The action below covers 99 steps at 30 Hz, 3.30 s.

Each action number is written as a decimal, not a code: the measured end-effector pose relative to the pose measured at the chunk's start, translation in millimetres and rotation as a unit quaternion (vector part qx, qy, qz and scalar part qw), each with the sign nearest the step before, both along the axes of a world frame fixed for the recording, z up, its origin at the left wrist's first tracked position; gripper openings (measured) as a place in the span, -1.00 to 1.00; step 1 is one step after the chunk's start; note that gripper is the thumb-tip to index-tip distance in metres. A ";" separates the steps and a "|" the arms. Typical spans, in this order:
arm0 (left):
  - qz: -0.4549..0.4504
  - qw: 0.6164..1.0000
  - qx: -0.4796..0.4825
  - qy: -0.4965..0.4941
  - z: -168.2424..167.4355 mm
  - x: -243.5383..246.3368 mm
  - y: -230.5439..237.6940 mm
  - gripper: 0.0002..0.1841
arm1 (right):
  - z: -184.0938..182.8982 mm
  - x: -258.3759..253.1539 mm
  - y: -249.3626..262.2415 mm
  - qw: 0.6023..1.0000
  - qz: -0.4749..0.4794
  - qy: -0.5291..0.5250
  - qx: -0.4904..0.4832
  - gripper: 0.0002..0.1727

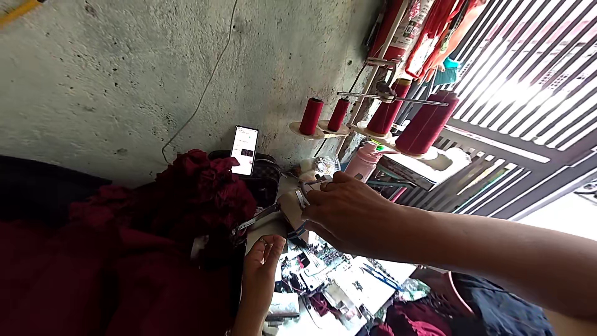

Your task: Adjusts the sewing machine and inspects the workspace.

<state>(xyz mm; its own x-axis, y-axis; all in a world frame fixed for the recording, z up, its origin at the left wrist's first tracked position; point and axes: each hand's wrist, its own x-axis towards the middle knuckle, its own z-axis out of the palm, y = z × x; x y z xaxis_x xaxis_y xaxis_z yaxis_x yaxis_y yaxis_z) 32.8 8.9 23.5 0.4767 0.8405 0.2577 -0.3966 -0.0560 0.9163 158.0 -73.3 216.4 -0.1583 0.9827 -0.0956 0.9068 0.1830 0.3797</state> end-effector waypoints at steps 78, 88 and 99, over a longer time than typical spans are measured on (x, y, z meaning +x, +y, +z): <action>0.108 0.994 -0.035 -0.001 -4.3 4.2 4.3 -0.53 | -13.8 -46.3 41.2 0.959 -0.108 -0.089 -0.246 -0.90; 0.108 0.992 -0.057 -0.016 -1.5 4.0 2.2 -0.59 | -56.4 -59.3 70.4 0.923 -0.139 -0.134 -0.333 -0.87; 0.107 0.993 -0.047 -0.026 -3.6 4.3 4.2 -0.65 | -69.4 -62.8 78.9 0.912 -0.166 -0.152 -0.343 -0.84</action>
<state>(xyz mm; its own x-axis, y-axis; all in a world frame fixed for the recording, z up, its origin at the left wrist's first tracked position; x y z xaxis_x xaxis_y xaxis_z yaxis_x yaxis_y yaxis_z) 37.1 13.2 19.8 0.2725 0.9428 0.1920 -0.4311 -0.0587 0.9004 95.1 5.6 147.0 0.2739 0.6639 -0.6958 0.8270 0.2067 0.5228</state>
